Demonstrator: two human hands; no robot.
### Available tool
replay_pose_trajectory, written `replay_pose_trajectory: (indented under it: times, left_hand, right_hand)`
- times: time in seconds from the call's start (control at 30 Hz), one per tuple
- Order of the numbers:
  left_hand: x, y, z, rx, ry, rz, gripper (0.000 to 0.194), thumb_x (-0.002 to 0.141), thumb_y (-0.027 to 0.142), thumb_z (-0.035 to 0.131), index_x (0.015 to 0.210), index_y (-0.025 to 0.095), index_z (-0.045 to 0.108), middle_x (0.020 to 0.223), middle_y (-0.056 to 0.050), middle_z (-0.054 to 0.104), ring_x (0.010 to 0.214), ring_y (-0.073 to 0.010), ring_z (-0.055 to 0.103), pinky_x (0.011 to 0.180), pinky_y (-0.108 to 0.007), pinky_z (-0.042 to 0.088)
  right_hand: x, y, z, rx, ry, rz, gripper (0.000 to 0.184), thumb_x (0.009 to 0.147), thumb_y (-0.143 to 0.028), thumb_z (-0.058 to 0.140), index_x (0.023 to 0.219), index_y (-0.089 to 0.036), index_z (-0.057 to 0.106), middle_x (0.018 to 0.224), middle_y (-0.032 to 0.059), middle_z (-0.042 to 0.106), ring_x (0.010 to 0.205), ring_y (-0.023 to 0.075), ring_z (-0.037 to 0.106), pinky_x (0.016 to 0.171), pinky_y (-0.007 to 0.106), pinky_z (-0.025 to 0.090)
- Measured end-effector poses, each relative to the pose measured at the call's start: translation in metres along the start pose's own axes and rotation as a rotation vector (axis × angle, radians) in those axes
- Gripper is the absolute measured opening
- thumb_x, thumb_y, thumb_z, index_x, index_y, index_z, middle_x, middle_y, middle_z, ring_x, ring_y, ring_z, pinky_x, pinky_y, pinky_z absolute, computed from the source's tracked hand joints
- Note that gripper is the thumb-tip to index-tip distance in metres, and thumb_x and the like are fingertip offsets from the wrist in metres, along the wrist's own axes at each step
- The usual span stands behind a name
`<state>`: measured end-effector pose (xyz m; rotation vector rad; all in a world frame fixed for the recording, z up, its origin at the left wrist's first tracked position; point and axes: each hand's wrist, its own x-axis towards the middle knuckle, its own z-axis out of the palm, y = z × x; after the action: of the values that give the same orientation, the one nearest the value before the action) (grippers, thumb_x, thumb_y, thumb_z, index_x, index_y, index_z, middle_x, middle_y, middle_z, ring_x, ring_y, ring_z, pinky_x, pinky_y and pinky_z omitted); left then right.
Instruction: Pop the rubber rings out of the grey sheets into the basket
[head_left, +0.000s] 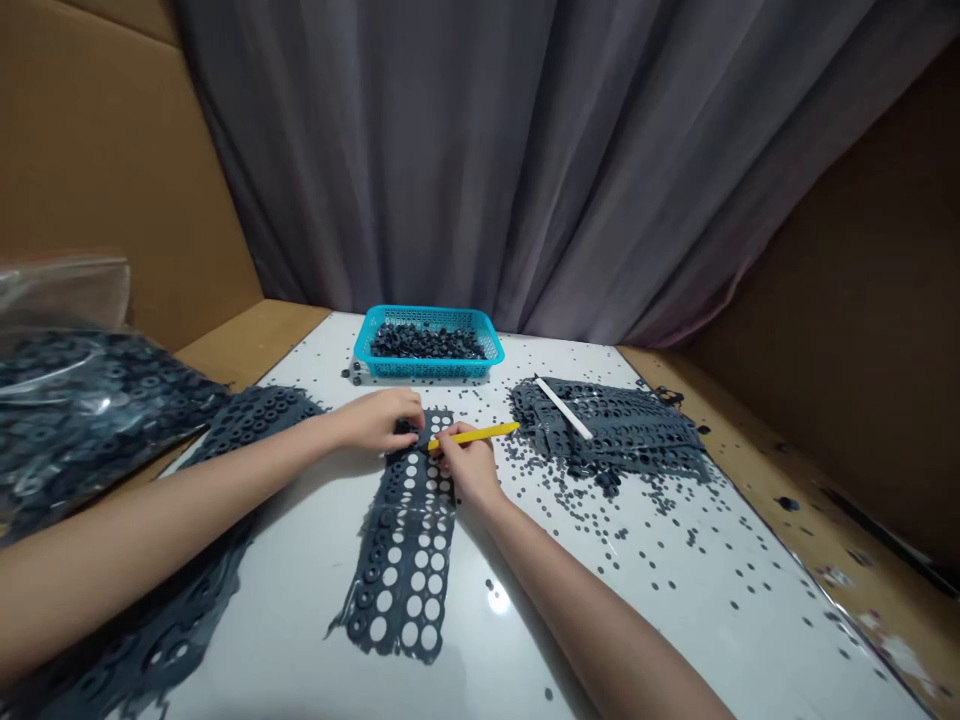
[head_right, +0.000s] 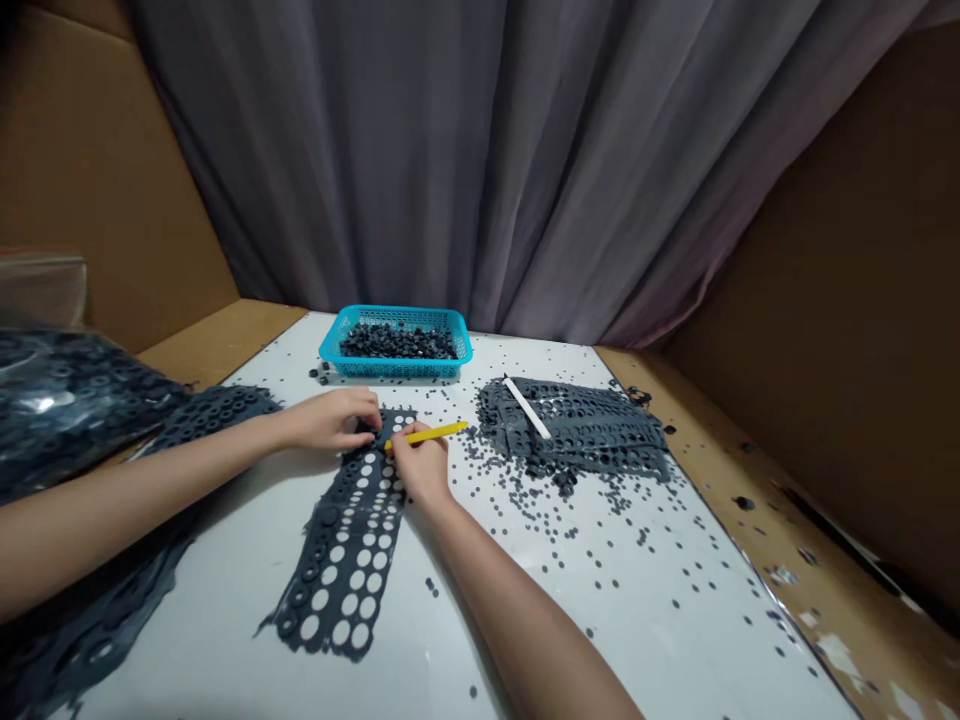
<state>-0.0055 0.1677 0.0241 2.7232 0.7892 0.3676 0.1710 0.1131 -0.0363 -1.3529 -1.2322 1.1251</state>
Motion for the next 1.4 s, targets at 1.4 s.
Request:
replay_pose_trajectory:
  times: [1.4]
  left_hand:
    - [-0.016,0.006,0.041,-0.073,0.083,-0.241,0.017,0.087,0.021,0.04,0.083,0.016,0.056,0.081,-0.005,0.058,0.077,-0.0175,0.053,0.071,-0.029,0.042]
  right_hand:
    - [0.006,-0.007,0.007,-0.258,0.082,-0.105,0.016,0.068,-0.025,0.046,0.053,-0.021,0.043,0.046,-0.0042,0.05,0.052,0.0135,0.048,0.053,0.022,0.037]
